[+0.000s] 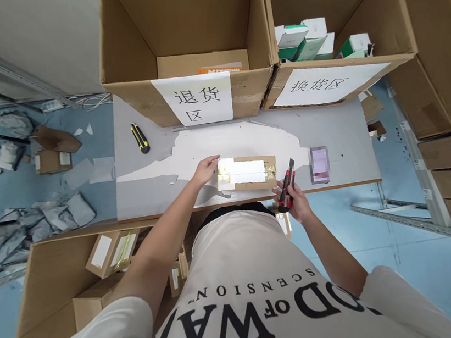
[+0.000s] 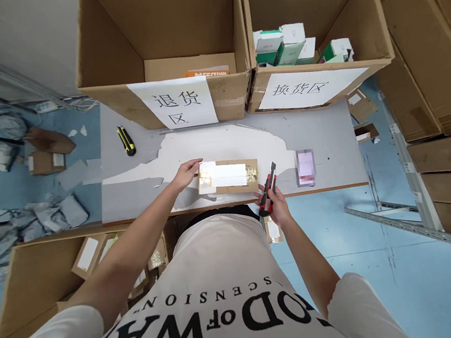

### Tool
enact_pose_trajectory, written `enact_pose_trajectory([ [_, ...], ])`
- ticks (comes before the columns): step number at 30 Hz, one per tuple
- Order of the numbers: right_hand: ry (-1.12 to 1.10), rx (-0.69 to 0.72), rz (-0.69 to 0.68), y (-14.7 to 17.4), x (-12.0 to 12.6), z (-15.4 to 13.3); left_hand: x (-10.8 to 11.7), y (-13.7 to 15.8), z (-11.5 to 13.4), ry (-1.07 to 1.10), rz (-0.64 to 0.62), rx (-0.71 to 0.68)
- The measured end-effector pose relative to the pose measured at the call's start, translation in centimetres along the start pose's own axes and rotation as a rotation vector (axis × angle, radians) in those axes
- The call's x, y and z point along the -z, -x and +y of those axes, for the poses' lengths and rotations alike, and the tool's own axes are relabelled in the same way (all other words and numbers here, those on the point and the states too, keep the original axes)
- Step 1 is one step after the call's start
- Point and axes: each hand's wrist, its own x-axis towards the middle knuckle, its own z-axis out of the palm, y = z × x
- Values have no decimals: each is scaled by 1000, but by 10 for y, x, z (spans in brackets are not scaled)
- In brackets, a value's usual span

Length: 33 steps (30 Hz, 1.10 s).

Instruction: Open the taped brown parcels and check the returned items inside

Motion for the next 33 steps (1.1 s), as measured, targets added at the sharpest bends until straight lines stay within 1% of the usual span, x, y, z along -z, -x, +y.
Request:
enact_pose_trajectory([
  [2,5,9,10,-4,-9,1,1,0,-1,165,-44,91],
  [5,61,67,28,-16,-11,-6,1,9,0,286,-3,103],
  [7,102,107,25,-30,-10,-19,0,19,-1,326,25,105],
  [10,165,163,-5,-62,-15,-47,-4,40,-10,372,86,99],
  [12,199,188,-47,-88,-24,-67,-13,57,-20,365,139,86],
  [15,259,184,-148,-126,-49,-91,-33,84,-33,324,197,84],
  [17,286,160,-217,-146,-68,-98,-49,101,-38,288,228,104],
  [19,294,138,-270,-159,-83,-100,-62,113,-40,252,246,118],
  [21,299,126,-301,-165,-94,-99,-70,120,-39,234,256,125],
  [23,300,123,-321,-168,-98,-96,-72,122,-38,231,266,131],
  [30,261,131,-338,-168,-95,-91,-71,123,-34,211,269,163],
  [33,217,141,-338,-165,-90,-93,-66,122,-38,196,225,193],
])
